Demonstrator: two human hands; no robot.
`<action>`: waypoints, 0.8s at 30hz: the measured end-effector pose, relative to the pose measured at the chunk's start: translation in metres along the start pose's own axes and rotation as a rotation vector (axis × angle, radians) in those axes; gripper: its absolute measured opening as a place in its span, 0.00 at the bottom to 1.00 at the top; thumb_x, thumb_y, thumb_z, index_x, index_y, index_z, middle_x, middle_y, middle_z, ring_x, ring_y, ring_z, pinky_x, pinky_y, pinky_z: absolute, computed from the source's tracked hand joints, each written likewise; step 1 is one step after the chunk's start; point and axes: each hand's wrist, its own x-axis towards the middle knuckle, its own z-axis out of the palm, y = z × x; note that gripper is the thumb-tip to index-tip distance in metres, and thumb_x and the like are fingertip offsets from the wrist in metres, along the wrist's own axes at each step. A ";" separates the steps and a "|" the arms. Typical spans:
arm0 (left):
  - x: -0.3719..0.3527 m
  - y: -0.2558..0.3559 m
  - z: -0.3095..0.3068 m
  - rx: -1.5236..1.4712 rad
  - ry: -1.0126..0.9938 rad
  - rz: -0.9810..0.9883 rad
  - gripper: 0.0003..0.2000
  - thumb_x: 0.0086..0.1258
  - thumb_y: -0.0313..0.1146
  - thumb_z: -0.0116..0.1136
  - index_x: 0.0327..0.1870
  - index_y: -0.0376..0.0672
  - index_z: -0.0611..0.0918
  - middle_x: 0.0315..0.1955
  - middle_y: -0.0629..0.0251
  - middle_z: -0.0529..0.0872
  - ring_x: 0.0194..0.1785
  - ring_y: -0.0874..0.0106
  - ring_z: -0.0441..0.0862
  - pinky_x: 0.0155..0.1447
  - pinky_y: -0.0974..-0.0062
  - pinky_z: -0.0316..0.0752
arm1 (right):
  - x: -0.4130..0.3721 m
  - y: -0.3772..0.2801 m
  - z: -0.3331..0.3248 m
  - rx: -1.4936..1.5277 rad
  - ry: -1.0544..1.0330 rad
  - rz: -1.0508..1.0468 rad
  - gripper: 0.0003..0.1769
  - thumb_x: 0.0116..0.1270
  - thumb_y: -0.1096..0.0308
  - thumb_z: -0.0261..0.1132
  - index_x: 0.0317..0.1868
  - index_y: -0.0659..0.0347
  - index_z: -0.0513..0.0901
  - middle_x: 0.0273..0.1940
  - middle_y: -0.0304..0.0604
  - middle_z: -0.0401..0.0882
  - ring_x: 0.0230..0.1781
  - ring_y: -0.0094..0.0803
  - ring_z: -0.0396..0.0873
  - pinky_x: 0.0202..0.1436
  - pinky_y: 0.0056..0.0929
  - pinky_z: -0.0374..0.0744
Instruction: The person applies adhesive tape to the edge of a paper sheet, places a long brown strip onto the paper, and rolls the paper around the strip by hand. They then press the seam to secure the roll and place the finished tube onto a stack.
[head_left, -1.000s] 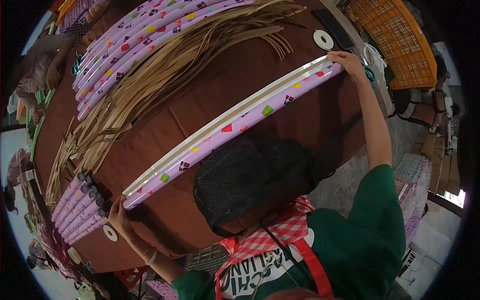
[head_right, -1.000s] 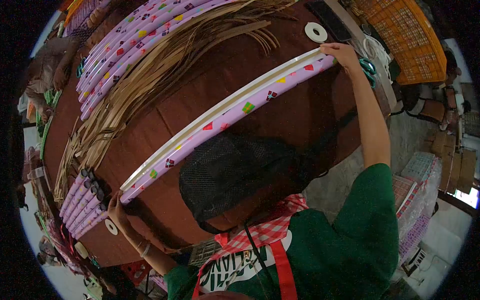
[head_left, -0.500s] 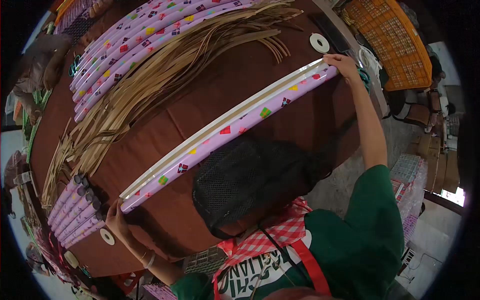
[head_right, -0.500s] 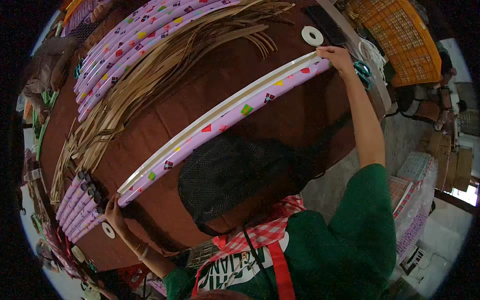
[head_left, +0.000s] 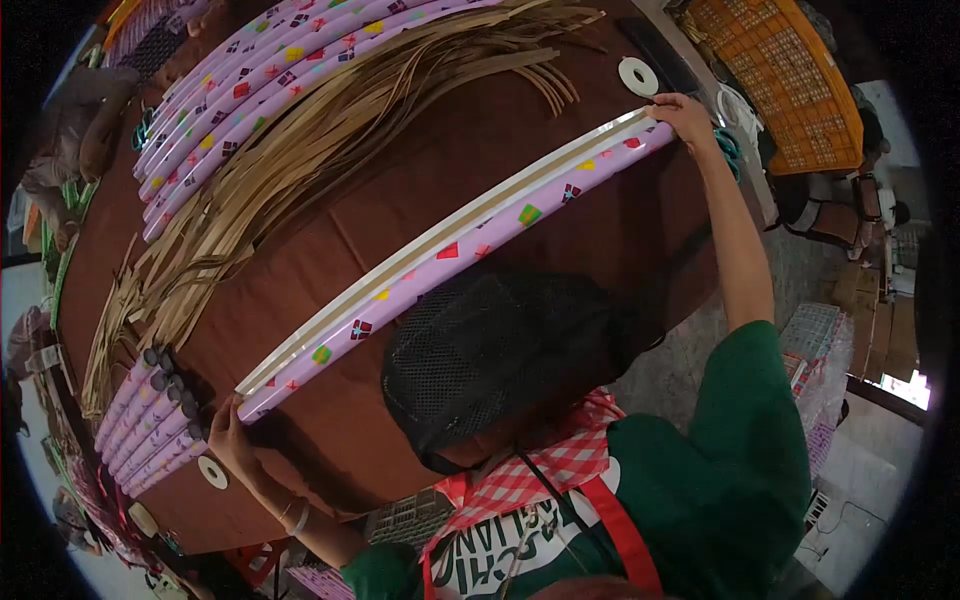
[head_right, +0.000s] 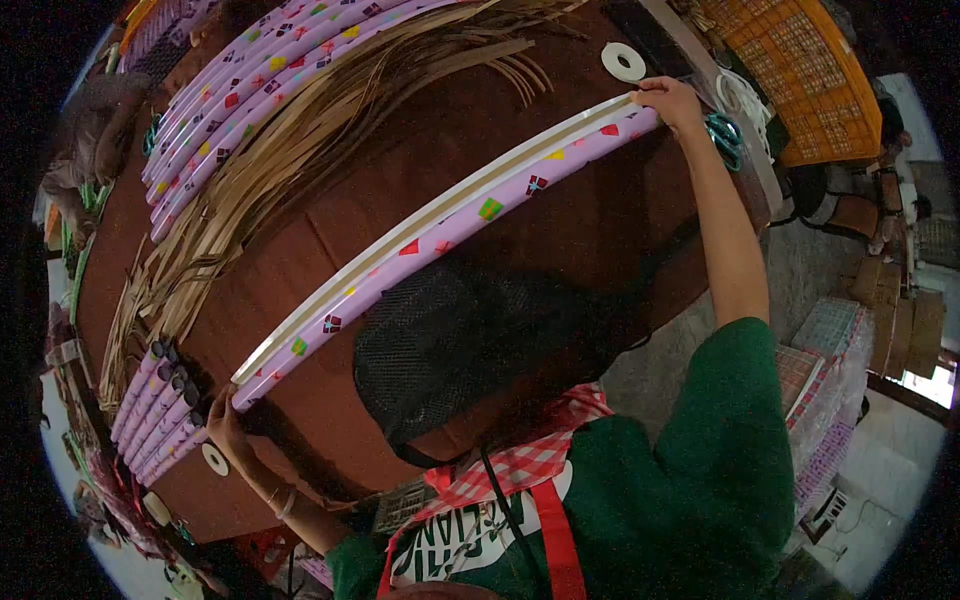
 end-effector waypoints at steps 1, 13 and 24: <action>-0.001 0.003 0.001 0.021 0.020 -0.018 0.12 0.62 0.31 0.64 0.41 0.32 0.84 0.34 0.64 0.85 0.37 0.79 0.78 0.45 0.83 0.72 | 0.003 0.003 0.000 -0.009 0.014 0.000 0.25 0.48 0.62 0.75 0.45 0.65 0.81 0.40 0.41 0.80 0.41 0.28 0.76 0.46 0.25 0.73; -0.007 0.019 0.006 0.072 0.036 -0.033 0.11 0.62 0.29 0.63 0.41 0.31 0.83 0.35 0.63 0.85 0.38 0.79 0.79 0.46 0.83 0.72 | 0.014 0.010 -0.004 0.076 0.014 0.049 0.23 0.48 0.64 0.75 0.46 0.62 0.81 0.41 0.42 0.80 0.43 0.30 0.76 0.49 0.26 0.72; -0.001 0.005 0.003 0.032 0.012 0.013 0.10 0.63 0.29 0.62 0.41 0.30 0.83 0.34 0.64 0.86 0.38 0.80 0.79 0.46 0.85 0.71 | -0.022 -0.023 0.002 -0.015 0.147 0.028 0.18 0.54 0.65 0.70 0.44 0.64 0.81 0.38 0.40 0.81 0.40 0.28 0.77 0.47 0.26 0.73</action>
